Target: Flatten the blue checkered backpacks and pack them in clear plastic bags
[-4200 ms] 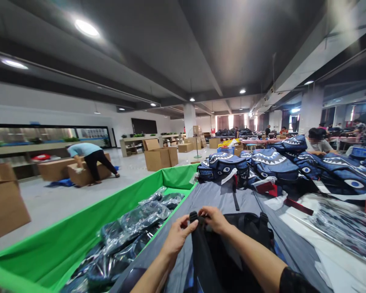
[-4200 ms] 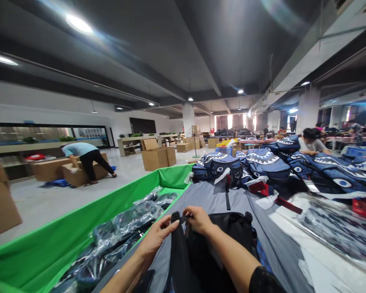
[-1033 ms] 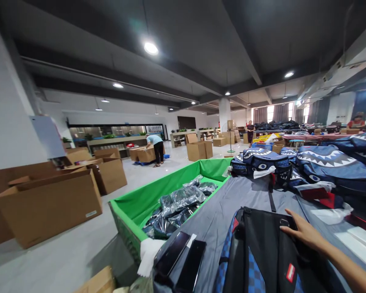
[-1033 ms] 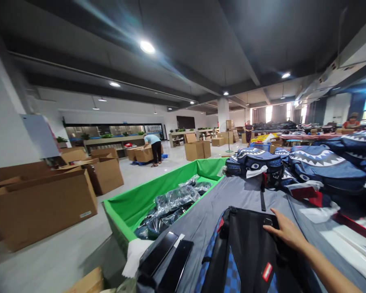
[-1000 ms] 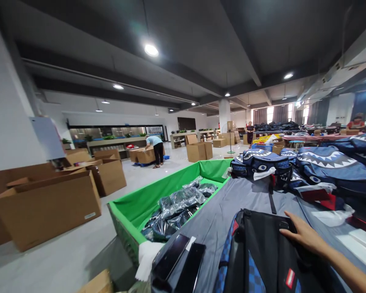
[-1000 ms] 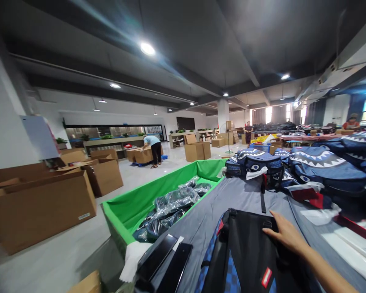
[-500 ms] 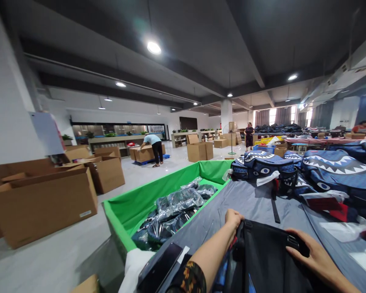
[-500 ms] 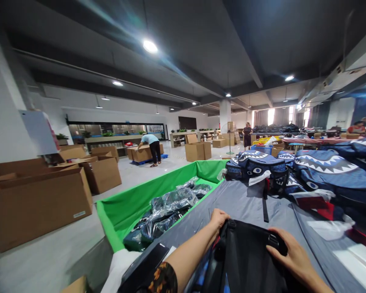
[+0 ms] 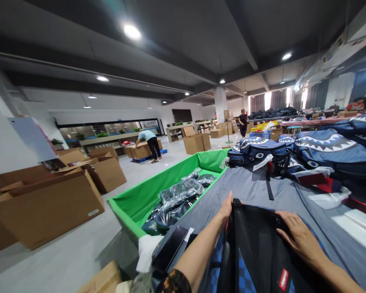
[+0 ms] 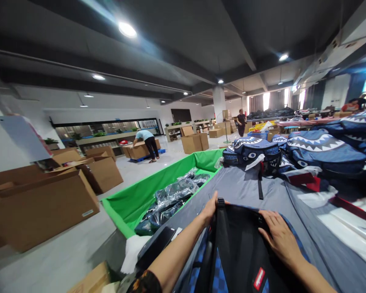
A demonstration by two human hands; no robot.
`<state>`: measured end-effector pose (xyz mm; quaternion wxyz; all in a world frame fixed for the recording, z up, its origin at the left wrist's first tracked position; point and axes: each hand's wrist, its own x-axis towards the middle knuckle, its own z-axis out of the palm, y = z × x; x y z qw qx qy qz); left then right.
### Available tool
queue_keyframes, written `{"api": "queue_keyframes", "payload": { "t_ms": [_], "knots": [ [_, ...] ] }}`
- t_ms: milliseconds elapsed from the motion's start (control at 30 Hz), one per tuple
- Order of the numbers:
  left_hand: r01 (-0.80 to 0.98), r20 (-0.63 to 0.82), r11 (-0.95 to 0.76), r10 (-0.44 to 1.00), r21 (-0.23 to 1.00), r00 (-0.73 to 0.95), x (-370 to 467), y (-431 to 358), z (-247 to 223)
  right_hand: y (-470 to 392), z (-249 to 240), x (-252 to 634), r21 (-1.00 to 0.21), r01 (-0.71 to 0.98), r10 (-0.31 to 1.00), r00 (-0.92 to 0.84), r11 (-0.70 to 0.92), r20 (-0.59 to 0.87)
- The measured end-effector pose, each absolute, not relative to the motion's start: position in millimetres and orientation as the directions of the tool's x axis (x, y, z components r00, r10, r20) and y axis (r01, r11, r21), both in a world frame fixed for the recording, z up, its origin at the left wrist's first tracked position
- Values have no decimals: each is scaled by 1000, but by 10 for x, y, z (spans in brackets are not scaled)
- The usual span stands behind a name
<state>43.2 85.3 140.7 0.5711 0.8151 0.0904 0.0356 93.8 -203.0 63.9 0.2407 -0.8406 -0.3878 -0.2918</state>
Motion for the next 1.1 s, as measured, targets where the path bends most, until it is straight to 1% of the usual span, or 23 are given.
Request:
{"api": "queue_keyframes", "payload": {
  "t_ms": [33, 100, 167, 267, 333, 367, 433, 500, 567, 600, 633, 700, 800, 867, 933, 1000, 1033, 1100],
  "knots": [
    [94, -34, -342, 176, 935, 984, 384, 836, 1407, -2047, 618, 898, -174, 795, 519, 527, -581, 674],
    [26, 40, -405, 153, 914, 987, 276, 759, 1350, -2102, 559, 837, -180, 795, 523, 533, -580, 665],
    [-106, 188, -497, 119, 861, 975, 137, 656, 1195, -2185, 467, 782, -184, 791, 527, 542, -584, 655],
    [-315, 426, -650, 14, 691, 905, -107, 565, 819, -2342, 273, 658, -169, 779, 537, 554, -604, 636],
    [-390, 492, -727, -83, 565, 867, -247, 581, 572, -2438, 148, 563, -183, 766, 545, 582, -616, 603],
    [-403, 485, -751, -126, 524, 865, -294, 603, 478, -2470, 104, 531, -207, 757, 549, 607, -620, 575],
    [-402, 428, -788, -197, 467, 882, -310, 647, 373, -2483, 75, 538, -274, 729, 564, 667, -627, 486],
    [-339, 292, -828, -223, 447, 930, -187, 663, 369, -2407, 123, 670, -313, 682, 581, 730, -661, 360],
    [-236, 132, -866, -197, 441, 971, 72, 646, 424, -2252, 207, 905, -287, 630, 584, 777, -722, 237],
    [-185, 72, -881, -171, 436, 983, 230, 629, 461, -2160, 246, 1036, -260, 609, 574, 793, -749, 202],
    [-144, 35, -890, -143, 433, 989, 387, 609, 504, -2071, 278, 1160, -233, 594, 564, 804, -770, 188],
    [-88, 11, -894, -92, 439, 996, 634, 564, 608, -1929, 316, 1352, -192, 581, 547, 812, -791, 206],
    [-34, -35, -887, -56, 461, 998, 688, 486, 787, -1840, 302, 1471, -137, 583, 544, 804, -801, 242],
    [-74, -1, -879, -85, 472, 996, 538, 403, 869, -1821, 247, 1483, -99, 570, 534, 807, -816, 252],
    [-179, 46, -863, -179, 472, 983, 359, 280, 888, -1788, 179, 1490, -73, 542, 510, 821, -837, 258],
    [-234, -9, -849, -271, 475, 963, 250, 146, 850, -1738, 139, 1511, -62, 517, 487, 835, -854, 257],
    [-222, -60, -847, -285, 483, 957, 231, 91, 817, -1715, 143, 1527, -59, 510, 481, 839, -858, 254],
    [-162, -106, -850, -247, 501, 963, 237, 28, 736, -1702, 212, 1568, -56, 520, 495, 836, -852, 238]
  ]
}}
